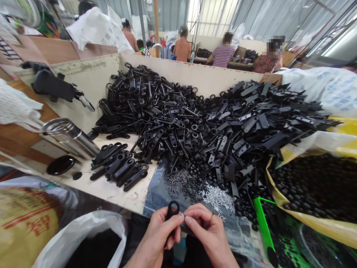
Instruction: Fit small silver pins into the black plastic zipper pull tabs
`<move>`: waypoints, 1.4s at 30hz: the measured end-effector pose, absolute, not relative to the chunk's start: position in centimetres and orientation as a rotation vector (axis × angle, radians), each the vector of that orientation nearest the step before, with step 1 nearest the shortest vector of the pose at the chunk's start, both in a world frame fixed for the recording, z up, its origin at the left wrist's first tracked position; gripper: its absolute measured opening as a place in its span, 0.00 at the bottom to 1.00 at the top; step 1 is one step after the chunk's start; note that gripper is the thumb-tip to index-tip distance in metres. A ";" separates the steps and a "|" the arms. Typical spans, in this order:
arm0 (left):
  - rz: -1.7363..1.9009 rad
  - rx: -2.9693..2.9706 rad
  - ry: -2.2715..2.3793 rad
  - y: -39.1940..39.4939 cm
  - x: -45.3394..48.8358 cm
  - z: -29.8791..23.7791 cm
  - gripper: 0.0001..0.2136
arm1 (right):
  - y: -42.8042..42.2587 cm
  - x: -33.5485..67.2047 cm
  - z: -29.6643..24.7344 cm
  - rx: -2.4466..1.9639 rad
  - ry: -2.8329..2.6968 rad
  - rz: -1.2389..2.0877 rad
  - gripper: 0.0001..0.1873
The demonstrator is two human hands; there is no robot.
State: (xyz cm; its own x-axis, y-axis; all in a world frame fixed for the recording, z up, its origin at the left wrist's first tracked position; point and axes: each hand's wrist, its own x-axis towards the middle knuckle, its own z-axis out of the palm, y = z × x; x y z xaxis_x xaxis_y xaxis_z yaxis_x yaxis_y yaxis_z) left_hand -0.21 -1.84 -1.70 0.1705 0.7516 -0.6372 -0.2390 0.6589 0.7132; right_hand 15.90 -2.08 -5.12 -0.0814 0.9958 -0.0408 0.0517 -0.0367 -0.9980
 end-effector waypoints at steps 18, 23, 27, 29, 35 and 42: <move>0.681 0.384 0.959 -3.0 -0.8 -1.8 0.22 | -2.7 16.6 -4.6 -1.235 -1.459 1.059 0.04; 0.686 0.424 1.050 -3.8 -1.4 -2.3 0.28 | -2.4 15.9 -4.0 -1.159 -1.690 0.975 0.06; 0.656 0.665 1.078 -3.8 -1.8 -2.3 0.15 | -2.2 15.7 -3.4 -1.182 -1.727 0.919 0.06; 0.651 0.818 1.099 -3.5 -1.7 -2.0 0.10 | -2.3 15.7 -3.3 -1.213 -1.711 0.920 0.05; 0.608 0.994 1.184 -2.9 -1.0 -1.5 0.11 | -2.7 15.3 -3.4 -1.239 -1.628 0.911 0.05; 0.639 1.088 1.180 -2.7 -1.4 -2.4 0.07 | -3.0 15.5 -3.0 -1.156 -1.787 0.837 0.09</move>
